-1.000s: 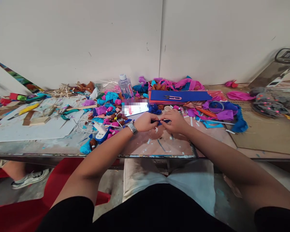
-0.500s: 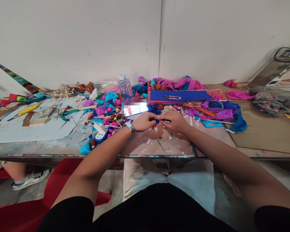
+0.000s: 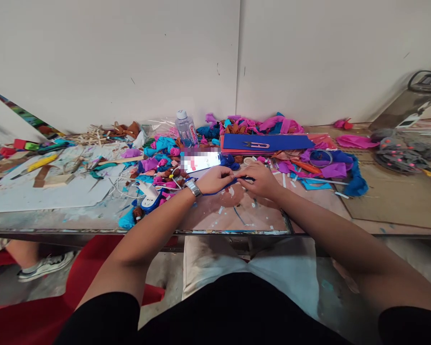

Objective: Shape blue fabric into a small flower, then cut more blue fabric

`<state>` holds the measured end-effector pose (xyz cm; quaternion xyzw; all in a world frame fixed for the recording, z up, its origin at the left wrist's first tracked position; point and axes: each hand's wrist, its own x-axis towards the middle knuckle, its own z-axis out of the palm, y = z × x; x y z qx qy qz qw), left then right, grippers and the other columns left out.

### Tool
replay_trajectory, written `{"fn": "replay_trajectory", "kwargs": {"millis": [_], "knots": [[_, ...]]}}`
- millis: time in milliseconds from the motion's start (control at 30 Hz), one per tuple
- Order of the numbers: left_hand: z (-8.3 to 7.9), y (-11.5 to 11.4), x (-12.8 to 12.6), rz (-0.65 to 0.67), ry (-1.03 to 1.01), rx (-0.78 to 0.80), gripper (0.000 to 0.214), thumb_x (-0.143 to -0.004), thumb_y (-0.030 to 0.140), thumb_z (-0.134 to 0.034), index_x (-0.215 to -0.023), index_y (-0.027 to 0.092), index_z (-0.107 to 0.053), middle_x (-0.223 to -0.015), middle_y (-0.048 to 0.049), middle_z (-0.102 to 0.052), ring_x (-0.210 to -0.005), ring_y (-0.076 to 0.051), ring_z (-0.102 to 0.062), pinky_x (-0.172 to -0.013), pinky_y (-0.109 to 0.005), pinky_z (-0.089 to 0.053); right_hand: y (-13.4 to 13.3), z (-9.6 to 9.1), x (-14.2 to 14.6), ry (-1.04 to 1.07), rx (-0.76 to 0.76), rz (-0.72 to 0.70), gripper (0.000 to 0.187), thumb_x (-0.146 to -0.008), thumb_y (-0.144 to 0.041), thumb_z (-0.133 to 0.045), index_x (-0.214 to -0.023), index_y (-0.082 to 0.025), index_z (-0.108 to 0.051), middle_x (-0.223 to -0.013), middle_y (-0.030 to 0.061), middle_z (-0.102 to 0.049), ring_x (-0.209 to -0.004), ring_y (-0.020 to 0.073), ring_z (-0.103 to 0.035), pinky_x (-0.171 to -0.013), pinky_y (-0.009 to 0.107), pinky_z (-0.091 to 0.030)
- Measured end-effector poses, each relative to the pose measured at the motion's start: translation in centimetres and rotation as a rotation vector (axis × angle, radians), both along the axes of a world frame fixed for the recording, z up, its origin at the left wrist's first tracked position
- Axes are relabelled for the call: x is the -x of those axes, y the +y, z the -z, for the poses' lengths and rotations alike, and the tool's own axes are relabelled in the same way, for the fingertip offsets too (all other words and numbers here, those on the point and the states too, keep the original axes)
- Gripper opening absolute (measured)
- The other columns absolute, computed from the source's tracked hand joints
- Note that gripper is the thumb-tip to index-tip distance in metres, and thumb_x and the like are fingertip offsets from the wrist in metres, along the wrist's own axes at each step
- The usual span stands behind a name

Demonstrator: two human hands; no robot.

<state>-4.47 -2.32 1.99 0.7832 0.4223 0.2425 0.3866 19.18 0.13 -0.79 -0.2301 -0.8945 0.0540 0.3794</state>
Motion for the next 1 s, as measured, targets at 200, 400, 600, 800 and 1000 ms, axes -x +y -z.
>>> {"fn": "replay_trajectory", "kwargs": {"millis": [200, 400, 600, 800, 1000], "knots": [[-0.06, -0.03, -0.12, 0.027, -0.016, -0.034, 0.039, -0.098, 0.051, -0.062, -0.084, 0.015, -0.068, -0.076, -0.0044, -0.074, -0.064, -0.014, -0.069, -0.064, -0.024, -0.049, 0.0, 0.05, 0.03, -0.008, -0.006, 0.011, 0.012, -0.099, -0.031, -0.068, -0.101, -0.026, -0.079, -0.096, 0.005, -0.084, -0.091, 0.0259, -0.073, -0.094, 0.046, -0.046], [0.13, 0.03, -0.04, 0.018, 0.037, -0.124, 0.04, -0.1, 0.051, -0.059, -0.085, 0.016, -0.069, -0.074, -0.0022, -0.073, -0.063, -0.012, -0.063, -0.064, -0.025, -0.044, 0.0, 0.03, -0.05, -0.014, 0.01, 0.016, 0.013, -0.098, -0.033, -0.067, -0.101, -0.026, -0.077, -0.097, 0.0056, -0.084, -0.093, 0.0267, -0.071, -0.095, 0.046, -0.044], [0.24, -0.08, -0.09, 0.01, 0.093, -0.251, 0.033, -0.1, 0.041, -0.055, -0.081, 0.017, -0.067, -0.075, -0.0015, -0.072, -0.066, -0.013, -0.06, -0.066, -0.026, -0.043, -0.02, 0.14, 0.08, -0.027, 0.037, 0.032, 0.013, -0.098, -0.032, -0.066, -0.1, -0.025, -0.077, -0.096, 0.0066, -0.082, -0.093, 0.0275, -0.069, -0.094, 0.046, -0.042], [0.28, -0.18, -0.17, -0.012, 0.122, -0.309, 0.033, -0.102, 0.042, -0.052, -0.088, 0.017, -0.069, -0.073, -0.0009, -0.073, -0.066, -0.014, -0.06, -0.069, -0.027, -0.042, 0.24, 0.46, 0.05, -0.038, 0.035, 0.032, 0.013, -0.099, -0.03, -0.064, -0.102, -0.024, -0.075, -0.097, 0.0063, -0.081, -0.093, 0.0276, -0.068, -0.093, 0.045, -0.041], [0.56, 0.0, -0.03, -0.031, 0.144, -0.346, 0.035, -0.104, 0.045, -0.052, -0.095, 0.018, -0.071, -0.076, -0.0016, -0.074, -0.068, -0.015, -0.063, -0.07, -0.028, -0.042, 0.35, 0.33, -0.07, -0.051, 0.045, 0.055, 0.014, -0.099, -0.034, -0.065, -0.101, -0.024, -0.075, -0.097, 0.0071, -0.081, -0.093, 0.0281, -0.066, -0.091, 0.045, -0.041]]}}
